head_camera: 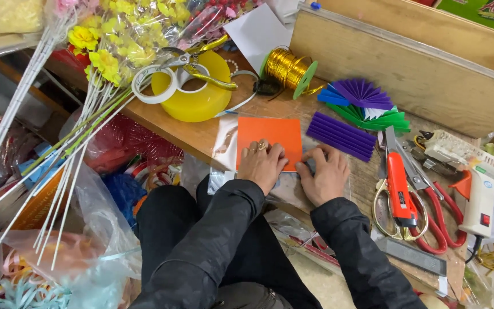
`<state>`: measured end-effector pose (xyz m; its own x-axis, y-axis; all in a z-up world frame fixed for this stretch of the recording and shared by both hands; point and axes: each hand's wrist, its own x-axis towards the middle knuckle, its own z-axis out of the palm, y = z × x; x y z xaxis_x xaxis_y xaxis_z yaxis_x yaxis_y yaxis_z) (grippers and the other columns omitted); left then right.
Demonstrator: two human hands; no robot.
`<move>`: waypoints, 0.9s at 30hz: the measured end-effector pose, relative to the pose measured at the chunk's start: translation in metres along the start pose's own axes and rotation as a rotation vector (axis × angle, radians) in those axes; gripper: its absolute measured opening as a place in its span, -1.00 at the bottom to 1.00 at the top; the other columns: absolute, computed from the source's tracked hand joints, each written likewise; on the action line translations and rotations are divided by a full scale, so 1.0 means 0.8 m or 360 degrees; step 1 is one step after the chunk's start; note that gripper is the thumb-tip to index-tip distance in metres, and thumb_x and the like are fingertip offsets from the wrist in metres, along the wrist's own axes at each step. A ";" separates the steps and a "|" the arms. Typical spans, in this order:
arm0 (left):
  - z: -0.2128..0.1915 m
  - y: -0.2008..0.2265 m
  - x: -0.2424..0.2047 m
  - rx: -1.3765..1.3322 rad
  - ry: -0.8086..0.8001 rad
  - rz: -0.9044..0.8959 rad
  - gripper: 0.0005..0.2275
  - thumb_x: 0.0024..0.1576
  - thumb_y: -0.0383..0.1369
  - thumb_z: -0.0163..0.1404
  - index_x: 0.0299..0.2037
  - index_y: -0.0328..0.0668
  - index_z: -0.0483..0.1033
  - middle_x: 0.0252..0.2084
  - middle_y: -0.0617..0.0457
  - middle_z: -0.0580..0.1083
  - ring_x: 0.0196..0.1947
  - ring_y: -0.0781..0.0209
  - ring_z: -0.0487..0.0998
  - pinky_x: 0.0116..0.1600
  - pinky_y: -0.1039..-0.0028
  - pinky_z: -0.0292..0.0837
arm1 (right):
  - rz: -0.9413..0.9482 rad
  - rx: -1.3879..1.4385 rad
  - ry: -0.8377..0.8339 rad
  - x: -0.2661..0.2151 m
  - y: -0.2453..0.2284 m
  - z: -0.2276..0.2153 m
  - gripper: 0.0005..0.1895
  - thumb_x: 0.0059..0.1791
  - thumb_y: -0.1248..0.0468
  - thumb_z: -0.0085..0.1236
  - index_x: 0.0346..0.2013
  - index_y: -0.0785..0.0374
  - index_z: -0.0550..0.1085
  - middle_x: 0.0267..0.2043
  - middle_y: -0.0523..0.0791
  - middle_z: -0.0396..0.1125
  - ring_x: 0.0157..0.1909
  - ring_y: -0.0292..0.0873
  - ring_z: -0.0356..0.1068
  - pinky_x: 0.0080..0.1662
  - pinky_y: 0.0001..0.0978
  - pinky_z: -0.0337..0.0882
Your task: Assembling decorative paper fans by folding colored paper and applying adhesive strips.
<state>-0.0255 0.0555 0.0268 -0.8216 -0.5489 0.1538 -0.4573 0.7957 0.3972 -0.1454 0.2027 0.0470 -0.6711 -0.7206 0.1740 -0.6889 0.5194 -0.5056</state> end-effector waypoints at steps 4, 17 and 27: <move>-0.008 -0.003 0.000 0.0010 -0.0032 0.0023 -0.77 0.32 0.04 -0.16 -0.11 0.22 0.18 -0.12 0.09 0.23 0.03 -0.12 0.36 0.02 0.18 0.18 | 0.0005 0.0009 0.0008 0.003 0.006 0.007 -0.81 0.10 -0.04 0.18 -0.15 -0.14 0.39 0.26 -0.18 0.10 0.47 0.34 0.03 0.39 0.48 -0.08; -0.042 -0.032 -0.023 0.0069 -0.0153 -0.0298 -0.63 0.16 0.22 -0.02 -0.06 0.32 0.26 0.05 0.06 0.30 0.24 -0.20 0.31 0.18 0.03 0.14 | 0.0000 -0.0055 0.0064 0.000 0.001 0.009 -0.86 0.11 -0.03 0.15 -0.18 -0.16 0.41 0.25 -0.24 0.11 0.46 0.23 0.05 0.41 0.29 -0.08; -0.075 -0.097 -0.069 0.0020 0.0000 -0.0407 -0.63 0.19 0.24 -0.02 -0.04 0.33 0.28 -0.04 0.10 0.28 0.20 -0.22 0.30 0.21 0.03 0.05 | 0.0034 -0.0115 0.0075 -0.002 0.009 0.019 -0.82 0.08 -0.09 0.18 -0.16 -0.19 0.44 0.26 -0.25 0.13 0.47 0.25 0.05 0.44 0.31 -0.12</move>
<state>0.0756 0.0090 0.0417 -0.6789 -0.7326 0.0500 -0.6542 0.6344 0.4118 -0.1455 0.2006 0.0300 -0.6967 -0.6876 0.2043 -0.6912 0.5674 -0.4476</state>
